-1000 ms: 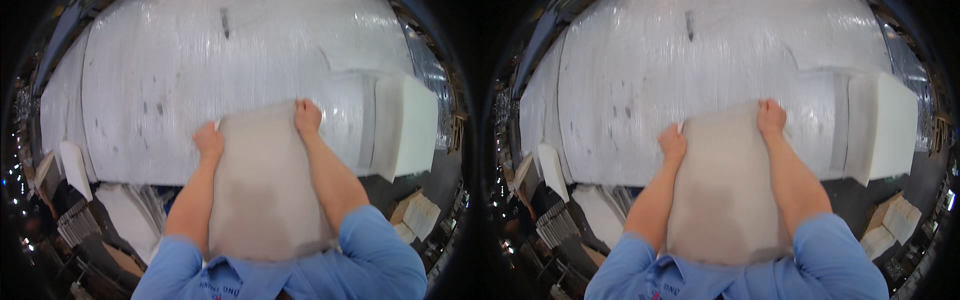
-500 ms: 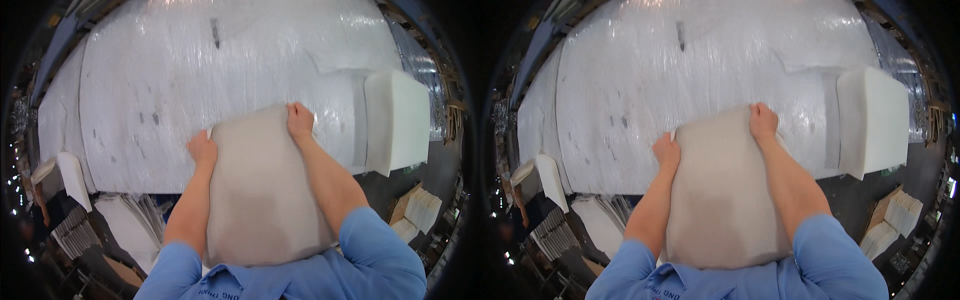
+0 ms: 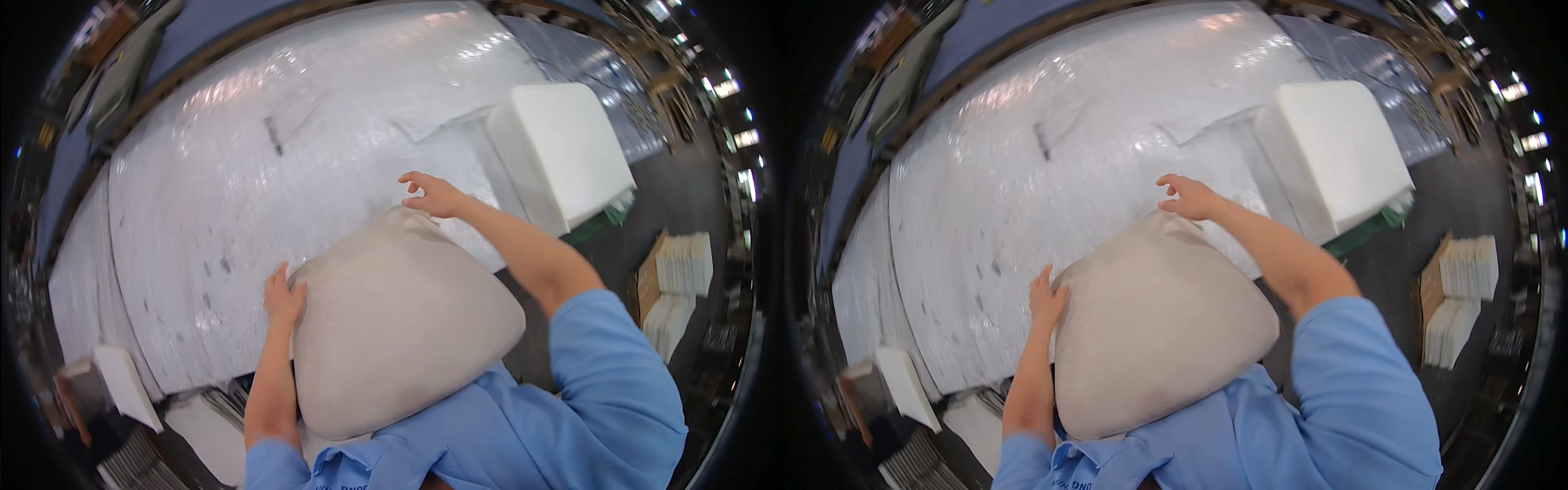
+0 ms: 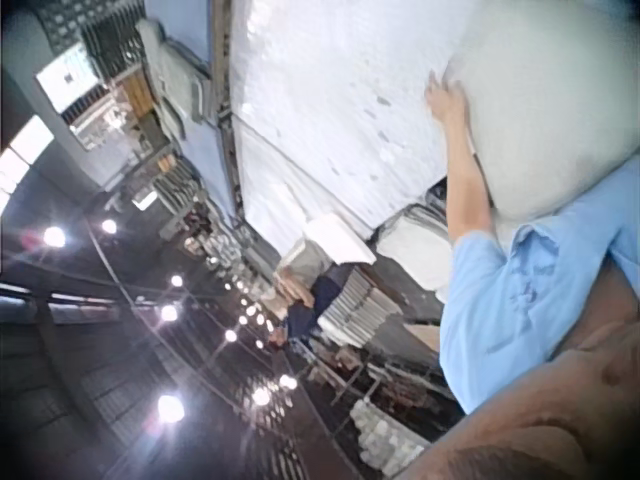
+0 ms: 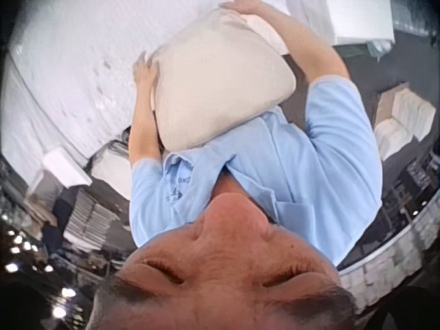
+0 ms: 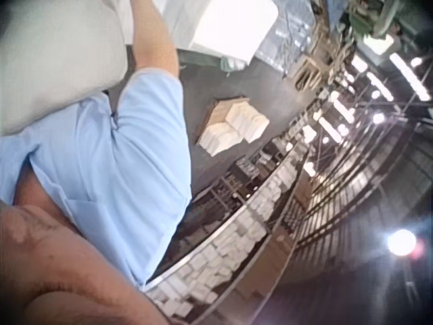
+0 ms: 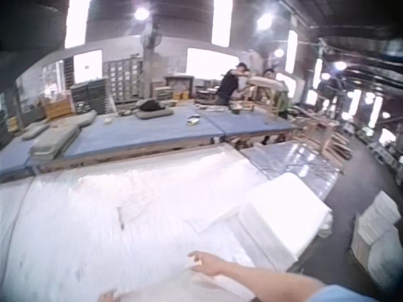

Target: The person repeatedly picks up foam pieces and inserts them into fabric covers by hand, then places the covered items on a nearby table. The process is repeated multiple times with similar foam pieces.

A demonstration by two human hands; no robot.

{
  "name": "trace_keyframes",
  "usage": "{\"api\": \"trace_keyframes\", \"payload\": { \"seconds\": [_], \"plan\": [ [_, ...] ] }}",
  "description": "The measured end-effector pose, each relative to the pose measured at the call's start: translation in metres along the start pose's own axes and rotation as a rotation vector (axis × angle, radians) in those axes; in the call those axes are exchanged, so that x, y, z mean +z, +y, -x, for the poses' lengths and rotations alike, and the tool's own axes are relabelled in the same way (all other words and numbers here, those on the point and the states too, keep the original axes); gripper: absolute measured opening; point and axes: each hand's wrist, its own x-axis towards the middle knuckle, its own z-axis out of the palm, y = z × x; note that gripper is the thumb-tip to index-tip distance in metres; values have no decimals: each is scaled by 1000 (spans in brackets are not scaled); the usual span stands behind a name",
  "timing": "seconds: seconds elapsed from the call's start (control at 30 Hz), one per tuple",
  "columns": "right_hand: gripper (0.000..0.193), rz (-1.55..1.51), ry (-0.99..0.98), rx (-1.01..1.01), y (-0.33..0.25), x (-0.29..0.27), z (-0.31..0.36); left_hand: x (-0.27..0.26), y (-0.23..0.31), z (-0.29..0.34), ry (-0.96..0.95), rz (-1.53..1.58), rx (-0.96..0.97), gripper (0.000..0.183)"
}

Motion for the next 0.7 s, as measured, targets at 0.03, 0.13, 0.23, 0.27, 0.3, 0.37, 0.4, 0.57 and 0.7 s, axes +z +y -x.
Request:
{"api": "trace_keyframes", "payload": {
  "seconds": [0.03, 0.13, 0.23, 0.27, 0.3, 0.37, 0.4, 0.57, 0.7],
  "plan": [
    [32, -58, -98, -6, -11, -35, 16, -18, -13, 11, -108, -1, 68, 52],
    [35, -257, -268, 19, -12, -108, 90, -66, -19, 53, -590, 556, -243, 57],
    [39, -502, -379, -67, -11, -117, 159, -86, -4, 105, -537, 1049, -442, 58],
    [42, -577, -360, -109, -10, -102, 172, -82, 5, 109, -545, 1261, -532, 57],
    [46, -653, -340, -148, -5, -84, 179, -77, 12, 111, -556, 1471, -621, 56],
    [54, -842, -211, -97, 8, -46, 165, -69, 23, 115, -530, 1819, -798, 54],
    [58, -934, -150, -71, 17, -31, 151, -62, 26, 110, -517, 1915, -833, 53],
    [72, -1213, -130, 99, 65, 19, 65, -51, 8, 77, -348, 2002, -634, 48],
    [75, -1293, -118, 243, 79, 39, 23, -71, 2, 67, -194, 1133, -138, 48]
  ]
}}
